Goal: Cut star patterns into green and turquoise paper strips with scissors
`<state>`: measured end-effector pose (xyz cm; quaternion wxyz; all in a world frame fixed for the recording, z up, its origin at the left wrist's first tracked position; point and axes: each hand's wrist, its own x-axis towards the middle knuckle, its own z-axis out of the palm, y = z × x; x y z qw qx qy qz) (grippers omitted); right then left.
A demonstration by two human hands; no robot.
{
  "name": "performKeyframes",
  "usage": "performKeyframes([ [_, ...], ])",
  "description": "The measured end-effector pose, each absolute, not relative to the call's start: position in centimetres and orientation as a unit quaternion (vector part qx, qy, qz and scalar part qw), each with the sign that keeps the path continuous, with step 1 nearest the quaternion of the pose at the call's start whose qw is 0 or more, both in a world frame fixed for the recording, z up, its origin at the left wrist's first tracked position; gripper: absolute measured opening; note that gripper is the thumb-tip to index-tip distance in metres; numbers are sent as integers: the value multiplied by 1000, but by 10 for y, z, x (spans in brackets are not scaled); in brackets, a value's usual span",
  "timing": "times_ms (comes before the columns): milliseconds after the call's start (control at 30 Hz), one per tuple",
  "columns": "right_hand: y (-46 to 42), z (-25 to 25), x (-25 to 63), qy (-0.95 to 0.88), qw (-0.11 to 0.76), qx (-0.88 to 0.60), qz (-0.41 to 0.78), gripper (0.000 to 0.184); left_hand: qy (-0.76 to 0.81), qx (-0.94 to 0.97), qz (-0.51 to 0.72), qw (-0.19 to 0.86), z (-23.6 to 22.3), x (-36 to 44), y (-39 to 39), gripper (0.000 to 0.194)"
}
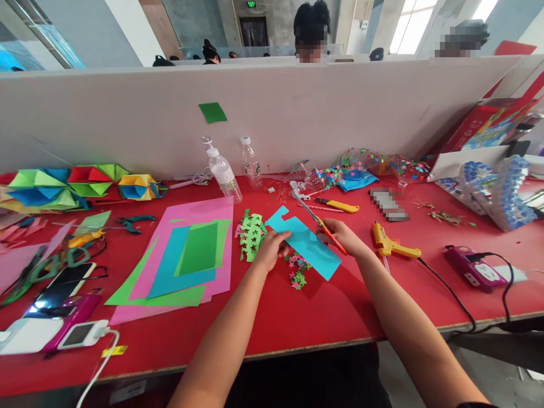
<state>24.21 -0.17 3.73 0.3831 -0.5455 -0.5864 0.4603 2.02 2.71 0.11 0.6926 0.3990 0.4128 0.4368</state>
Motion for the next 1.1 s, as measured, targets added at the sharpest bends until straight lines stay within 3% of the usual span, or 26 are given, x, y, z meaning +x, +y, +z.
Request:
performKeyframes([
  [267, 0, 26, 226, -499, 501, -520, 479, 33, 410, 255, 579, 656, -2, 28, 31, 19],
  [400, 1, 22, 221, -468, 541, -535, 450, 33, 374, 286, 551, 689, -3, 36, 25, 31],
  [600, 5, 23, 233, -451, 567, -543, 424, 29, 429, 349, 535, 639, 15, 6, 40, 41],
  [867, 10, 20, 245, -434, 589, -557, 393, 24, 433, 566, 275, 646, 3, -20, 37, 38],
  [1000, 6, 24, 243, -445, 585, -553, 393, 27, 450, 607, 303, 581, -14, -20, 31, 40],
  [1100, 0, 32, 240, -476, 564, -548, 394, 29, 420, 552, 391, 605, -14, -22, 32, 35],
])
